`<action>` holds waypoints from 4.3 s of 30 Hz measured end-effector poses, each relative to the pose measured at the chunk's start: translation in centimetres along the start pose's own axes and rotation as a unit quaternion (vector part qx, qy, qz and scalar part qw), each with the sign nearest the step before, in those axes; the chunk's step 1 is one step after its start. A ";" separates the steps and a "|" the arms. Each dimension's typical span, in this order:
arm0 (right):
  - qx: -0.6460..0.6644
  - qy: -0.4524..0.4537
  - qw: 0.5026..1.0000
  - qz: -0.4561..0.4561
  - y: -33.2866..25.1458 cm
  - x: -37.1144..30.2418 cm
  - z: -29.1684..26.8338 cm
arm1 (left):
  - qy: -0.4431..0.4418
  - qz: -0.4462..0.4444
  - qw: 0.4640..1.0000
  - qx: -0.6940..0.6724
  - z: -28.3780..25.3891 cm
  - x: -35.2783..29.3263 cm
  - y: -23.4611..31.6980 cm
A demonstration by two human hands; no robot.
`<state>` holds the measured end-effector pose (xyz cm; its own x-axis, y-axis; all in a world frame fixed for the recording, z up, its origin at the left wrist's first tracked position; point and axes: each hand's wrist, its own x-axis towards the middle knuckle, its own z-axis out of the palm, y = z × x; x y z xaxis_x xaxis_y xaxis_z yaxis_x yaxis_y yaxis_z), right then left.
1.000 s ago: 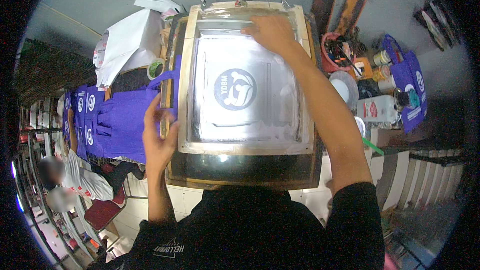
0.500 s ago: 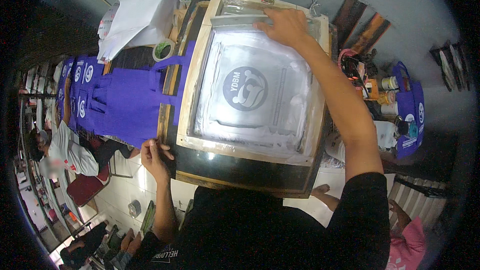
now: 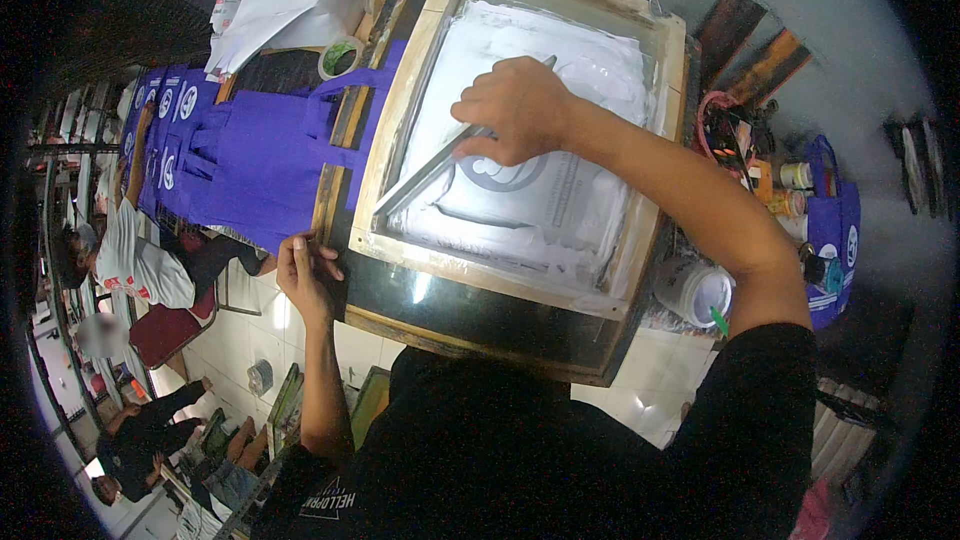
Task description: The person performs screen printing on purple tote bags by placing each bag on the printing station, lowering the screen, applying white ink with a squeegee, and then removing the bag to stack it with others.
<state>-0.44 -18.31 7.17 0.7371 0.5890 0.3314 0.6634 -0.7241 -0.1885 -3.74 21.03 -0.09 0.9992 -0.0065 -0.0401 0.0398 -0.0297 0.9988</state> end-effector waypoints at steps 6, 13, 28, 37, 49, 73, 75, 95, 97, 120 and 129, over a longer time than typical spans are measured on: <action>0.038 -0.021 0.999 -0.032 -0.5 -0.7 -0.2 | -0.020 0.007 1.000 -0.018 -0.5 0.1 -0.5; -0.104 0.064 0.992 0.024 -0.9 -8.5 -1.5 | -0.036 -0.008 0.997 -0.068 -1.8 0.2 -1.3; -0.206 0.027 0.919 0.336 11.7 -7.4 -4.5 | -0.071 0.005 0.996 -0.061 -2.2 0.6 -1.0; -0.246 0.038 0.835 0.490 1.9 -6.8 -2.2 | -0.113 -0.047 0.991 -0.052 -1.1 1.4 0.8; -0.166 -0.017 0.693 0.702 -11.5 -7.3 -2.3 | -0.244 -0.043 0.969 -0.018 -1.2 3.0 -0.1; -0.117 0.080 0.573 0.807 -14.6 -1.8 0.1 | -0.214 -0.035 0.975 0.056 -1.1 2.8 1.1; -0.040 0.146 0.555 0.818 -14.2 -3.4 0.0 | -0.220 -0.062 0.973 0.034 -1.2 2.7 1.3; -0.226 0.166 0.883 0.378 -6.3 -6.2 0.3 | -0.223 -0.047 0.973 -0.030 -0.4 2.7 0.7; -0.231 0.121 0.891 0.371 -4.6 -6.8 2.2 | -0.217 -0.051 0.974 -0.028 -0.3 2.6 0.9; -0.030 -0.010 0.928 0.371 -19.2 -8.4 0.4 | -0.238 -0.049 0.969 -0.047 -0.4 3.0 1.1; -0.068 -0.024 0.921 0.384 -11.4 -6.8 -0.8 | -0.214 -0.034 0.976 -0.036 -0.5 2.7 3.7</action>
<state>-13.14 -14.38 7.82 0.9891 -0.1023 0.1058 -0.0755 -0.9699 -0.2316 -0.89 21.38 3.48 0.9000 -0.4243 -0.0995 0.1214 0.0248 0.9923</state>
